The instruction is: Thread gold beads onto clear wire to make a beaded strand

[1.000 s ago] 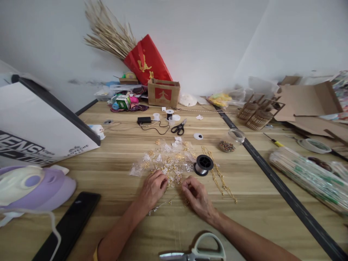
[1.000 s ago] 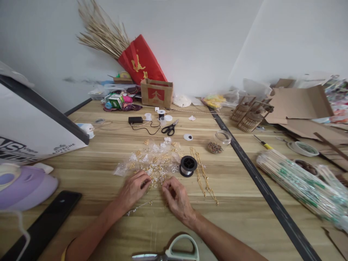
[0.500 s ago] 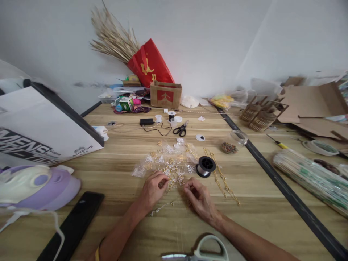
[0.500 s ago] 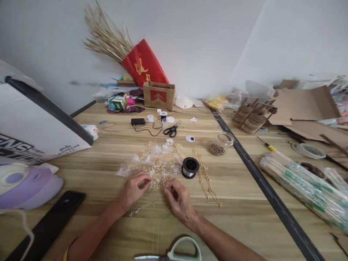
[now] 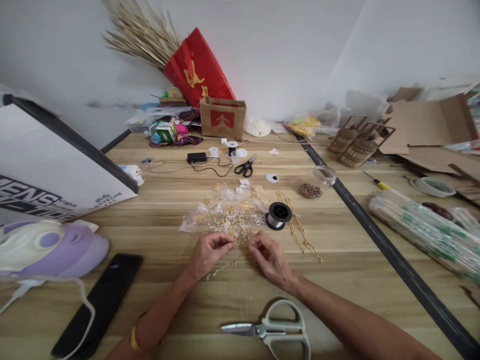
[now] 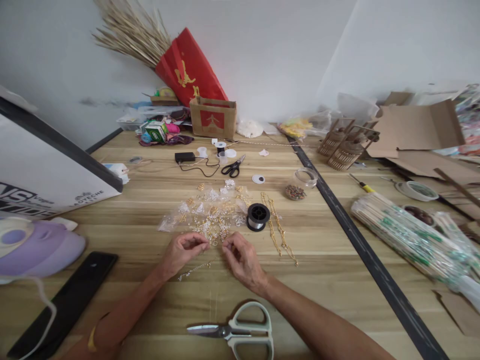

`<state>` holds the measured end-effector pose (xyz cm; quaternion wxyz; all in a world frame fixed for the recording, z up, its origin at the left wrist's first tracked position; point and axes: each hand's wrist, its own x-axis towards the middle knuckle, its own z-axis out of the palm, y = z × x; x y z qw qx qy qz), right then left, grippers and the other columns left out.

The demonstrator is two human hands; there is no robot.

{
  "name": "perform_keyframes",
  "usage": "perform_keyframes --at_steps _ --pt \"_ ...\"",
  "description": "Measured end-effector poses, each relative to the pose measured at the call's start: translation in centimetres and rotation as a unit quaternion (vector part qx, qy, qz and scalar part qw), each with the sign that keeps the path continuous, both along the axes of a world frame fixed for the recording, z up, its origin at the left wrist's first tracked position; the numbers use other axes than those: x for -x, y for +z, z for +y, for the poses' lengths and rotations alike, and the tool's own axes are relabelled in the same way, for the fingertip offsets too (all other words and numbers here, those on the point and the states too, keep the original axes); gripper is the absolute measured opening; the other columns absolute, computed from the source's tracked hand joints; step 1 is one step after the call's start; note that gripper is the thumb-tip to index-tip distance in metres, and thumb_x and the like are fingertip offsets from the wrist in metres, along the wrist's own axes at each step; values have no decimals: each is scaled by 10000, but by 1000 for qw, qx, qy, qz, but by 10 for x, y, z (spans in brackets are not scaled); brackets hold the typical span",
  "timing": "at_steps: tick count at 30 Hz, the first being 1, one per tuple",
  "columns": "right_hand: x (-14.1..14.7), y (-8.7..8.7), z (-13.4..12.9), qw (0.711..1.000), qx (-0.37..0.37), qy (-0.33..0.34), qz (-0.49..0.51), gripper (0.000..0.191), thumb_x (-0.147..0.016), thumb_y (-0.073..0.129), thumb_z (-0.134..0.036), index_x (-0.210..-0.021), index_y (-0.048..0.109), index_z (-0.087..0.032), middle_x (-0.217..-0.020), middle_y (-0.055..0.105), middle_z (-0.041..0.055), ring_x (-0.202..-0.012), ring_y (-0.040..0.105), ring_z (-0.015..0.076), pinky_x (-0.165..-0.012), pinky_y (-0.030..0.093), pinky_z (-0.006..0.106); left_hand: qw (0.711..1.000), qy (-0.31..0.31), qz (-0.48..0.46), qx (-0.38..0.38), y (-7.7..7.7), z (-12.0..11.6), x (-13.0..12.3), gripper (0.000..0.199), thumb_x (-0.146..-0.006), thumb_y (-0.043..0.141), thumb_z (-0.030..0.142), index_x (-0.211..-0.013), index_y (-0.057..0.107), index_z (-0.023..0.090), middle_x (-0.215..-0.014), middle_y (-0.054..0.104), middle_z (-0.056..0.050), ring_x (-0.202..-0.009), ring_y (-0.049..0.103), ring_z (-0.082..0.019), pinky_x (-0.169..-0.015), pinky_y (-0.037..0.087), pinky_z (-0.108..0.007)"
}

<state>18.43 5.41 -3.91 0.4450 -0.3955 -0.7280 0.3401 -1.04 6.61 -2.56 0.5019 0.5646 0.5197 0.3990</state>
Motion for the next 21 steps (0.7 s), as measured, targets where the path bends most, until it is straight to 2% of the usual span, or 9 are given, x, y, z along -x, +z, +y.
perform_keyframes --at_steps 10,21 --pt "-1 -1 -2 999 -18 27 0 110 -899 467 -199 -809 527 -177 -732 502 13 -626 482 123 -568 387 242 999 -34 -23 19 5 -4 -1 146 -635 717 238 -706 665 122 -643 705 -39 -607 655 -140 -596 518 -213" --pt "-2 -3 -3 997 -58 39 -19 87 -902 464 -188 -840 524 -184 -740 506 20 -646 487 133 -571 390 249 995 -65 -51 60 7 -7 -2 206 -624 749 261 -752 669 121 -688 734 -57 -665 692 -167 -651 540 -241"
